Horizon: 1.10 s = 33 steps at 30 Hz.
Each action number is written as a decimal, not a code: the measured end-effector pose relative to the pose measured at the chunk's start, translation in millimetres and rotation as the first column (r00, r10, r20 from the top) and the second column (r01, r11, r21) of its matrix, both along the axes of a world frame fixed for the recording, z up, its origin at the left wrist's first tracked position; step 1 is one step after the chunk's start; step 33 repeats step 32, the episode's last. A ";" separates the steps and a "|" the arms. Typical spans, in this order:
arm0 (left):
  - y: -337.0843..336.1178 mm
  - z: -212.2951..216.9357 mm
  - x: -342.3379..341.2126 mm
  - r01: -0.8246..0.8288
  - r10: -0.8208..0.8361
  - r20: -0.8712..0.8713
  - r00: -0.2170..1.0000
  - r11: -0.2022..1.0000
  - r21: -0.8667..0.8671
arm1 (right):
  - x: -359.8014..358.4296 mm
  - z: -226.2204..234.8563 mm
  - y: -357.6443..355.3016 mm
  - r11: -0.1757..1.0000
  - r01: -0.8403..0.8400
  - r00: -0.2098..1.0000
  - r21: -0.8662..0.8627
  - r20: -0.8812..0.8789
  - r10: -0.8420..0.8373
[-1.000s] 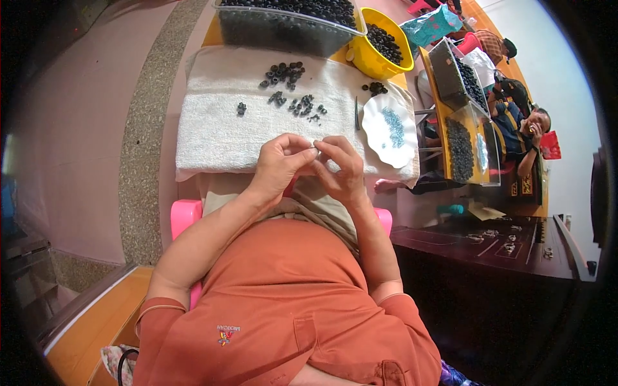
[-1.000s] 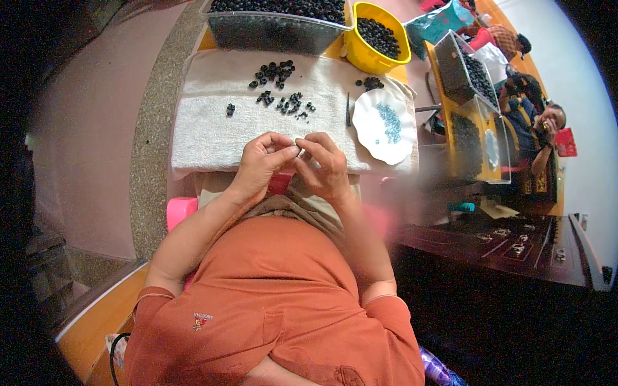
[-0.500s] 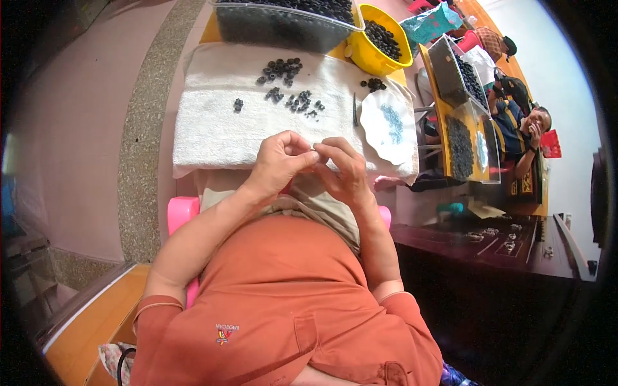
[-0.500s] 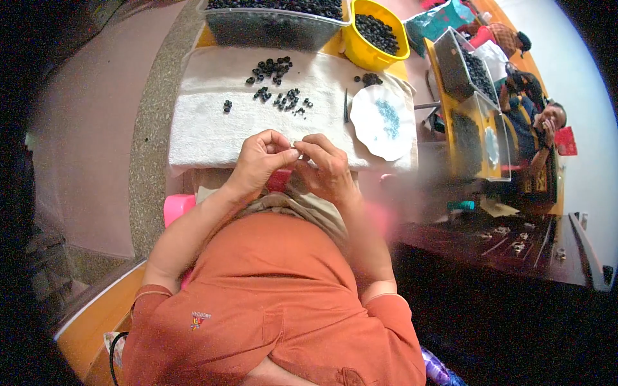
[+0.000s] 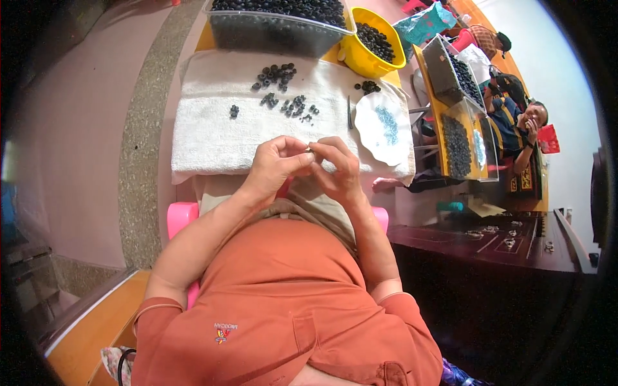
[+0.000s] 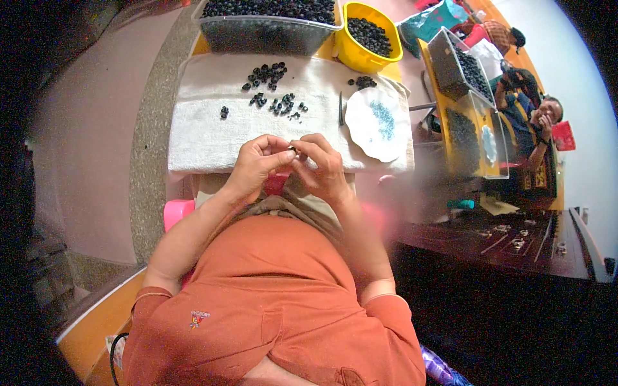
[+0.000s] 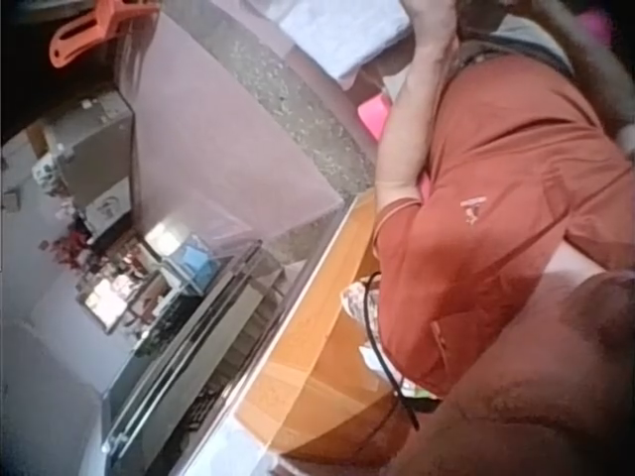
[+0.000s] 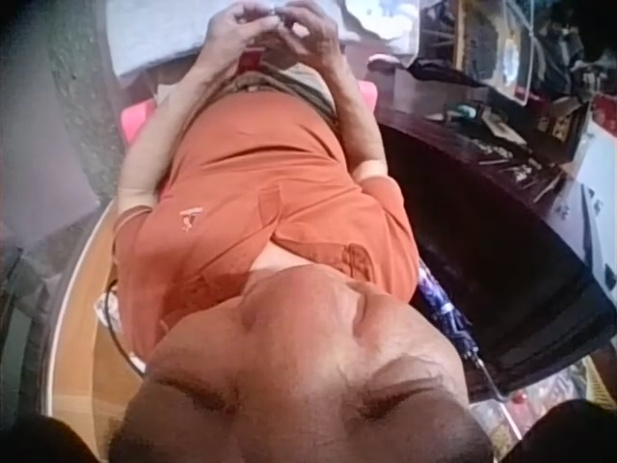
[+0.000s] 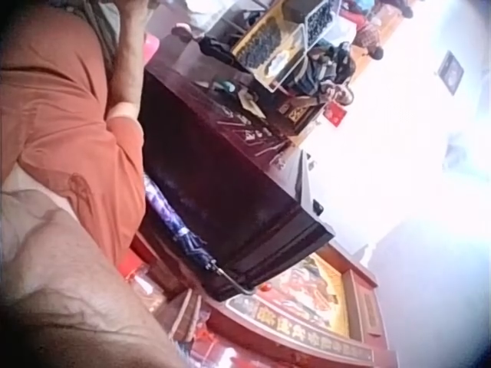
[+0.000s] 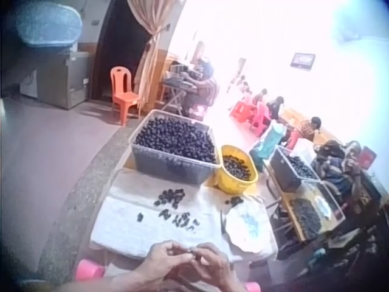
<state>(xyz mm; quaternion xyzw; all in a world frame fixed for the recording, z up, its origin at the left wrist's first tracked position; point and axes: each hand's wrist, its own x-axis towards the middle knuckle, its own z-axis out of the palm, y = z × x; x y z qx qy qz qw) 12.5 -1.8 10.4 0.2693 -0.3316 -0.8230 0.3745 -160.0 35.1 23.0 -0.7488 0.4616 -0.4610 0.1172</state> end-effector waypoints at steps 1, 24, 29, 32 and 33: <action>-0.3 0.6 1.0 0.001 -0.001 0.001 1.000 1.000 -0.010 | 0.2 -0.9 0.2 1.000 -0.001 1.000 0.001 0.000 0.001; -0.6 6.0 1.3 0.035 -0.037 0.039 0.999 0.999 0.035 | 0.7 -0.7 2.4 1.000 0.006 0.999 -0.005 -0.053 -0.006; -0.9 1.8 -3.8 0.054 -0.056 0.071 0.996 0.998 0.025 | -1.0 -0.6 5.4 0.999 0.024 0.999 -0.040 -0.030 -0.025; -3.3 -1.5 -4.5 0.072 -0.071 0.120 0.990 0.997 0.001 | -1.9 -7.6 5.8 0.999 0.030 0.999 -0.024 0.032 -0.029; -3.3 -1.5 -4.5 0.072 -0.071 0.120 0.990 0.997 0.001 | -1.9 -7.6 5.8 0.999 0.030 0.999 -0.024 0.032 -0.029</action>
